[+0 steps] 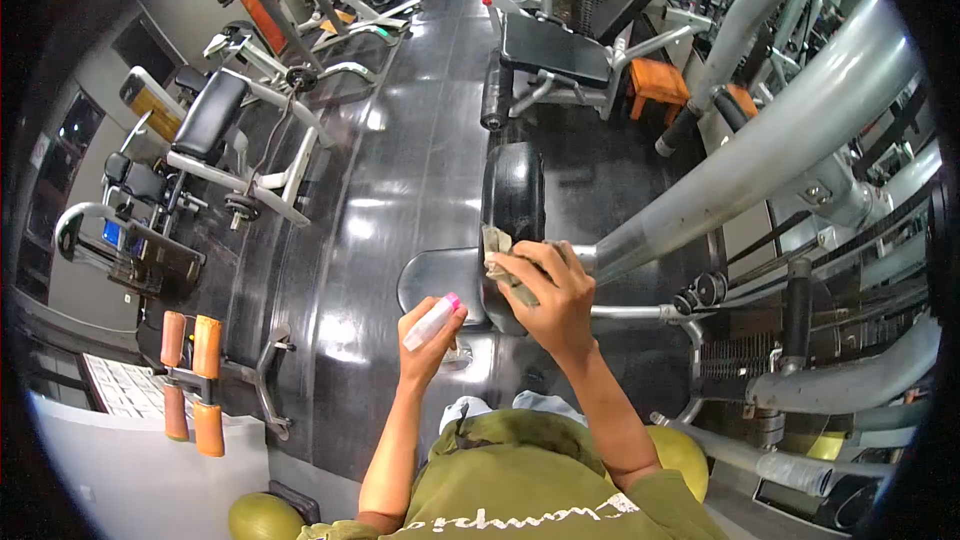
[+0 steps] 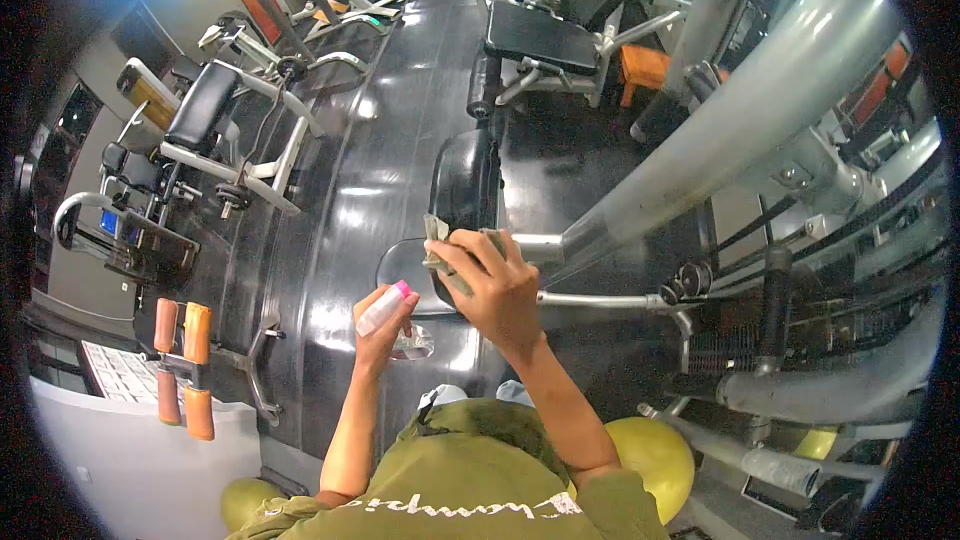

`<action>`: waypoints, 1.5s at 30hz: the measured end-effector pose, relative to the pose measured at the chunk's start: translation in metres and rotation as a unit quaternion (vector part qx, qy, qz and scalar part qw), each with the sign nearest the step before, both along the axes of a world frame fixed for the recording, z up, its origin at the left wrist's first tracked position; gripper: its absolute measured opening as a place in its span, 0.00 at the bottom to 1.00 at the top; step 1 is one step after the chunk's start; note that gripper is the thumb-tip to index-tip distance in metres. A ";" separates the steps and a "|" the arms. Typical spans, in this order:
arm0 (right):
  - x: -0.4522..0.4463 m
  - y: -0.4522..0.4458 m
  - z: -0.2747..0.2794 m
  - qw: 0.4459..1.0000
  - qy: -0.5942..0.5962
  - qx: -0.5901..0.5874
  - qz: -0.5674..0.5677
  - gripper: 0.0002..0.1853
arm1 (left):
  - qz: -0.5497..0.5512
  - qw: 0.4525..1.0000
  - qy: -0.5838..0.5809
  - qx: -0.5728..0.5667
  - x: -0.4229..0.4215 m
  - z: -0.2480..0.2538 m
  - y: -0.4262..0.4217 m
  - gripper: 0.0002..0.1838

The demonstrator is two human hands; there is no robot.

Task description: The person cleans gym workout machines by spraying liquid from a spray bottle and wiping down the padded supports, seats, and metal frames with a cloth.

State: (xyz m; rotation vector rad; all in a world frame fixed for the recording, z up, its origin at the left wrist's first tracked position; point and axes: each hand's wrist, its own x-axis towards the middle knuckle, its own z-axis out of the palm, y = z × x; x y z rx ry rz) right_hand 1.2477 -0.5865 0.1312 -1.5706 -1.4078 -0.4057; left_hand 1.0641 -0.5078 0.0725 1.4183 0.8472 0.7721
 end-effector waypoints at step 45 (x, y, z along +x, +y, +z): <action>-0.107 -0.026 -0.202 0.926 0.334 0.085 -0.152 0.29 | -0.062 0.989 0.123 -0.053 -0.080 -0.027 -0.014 0.12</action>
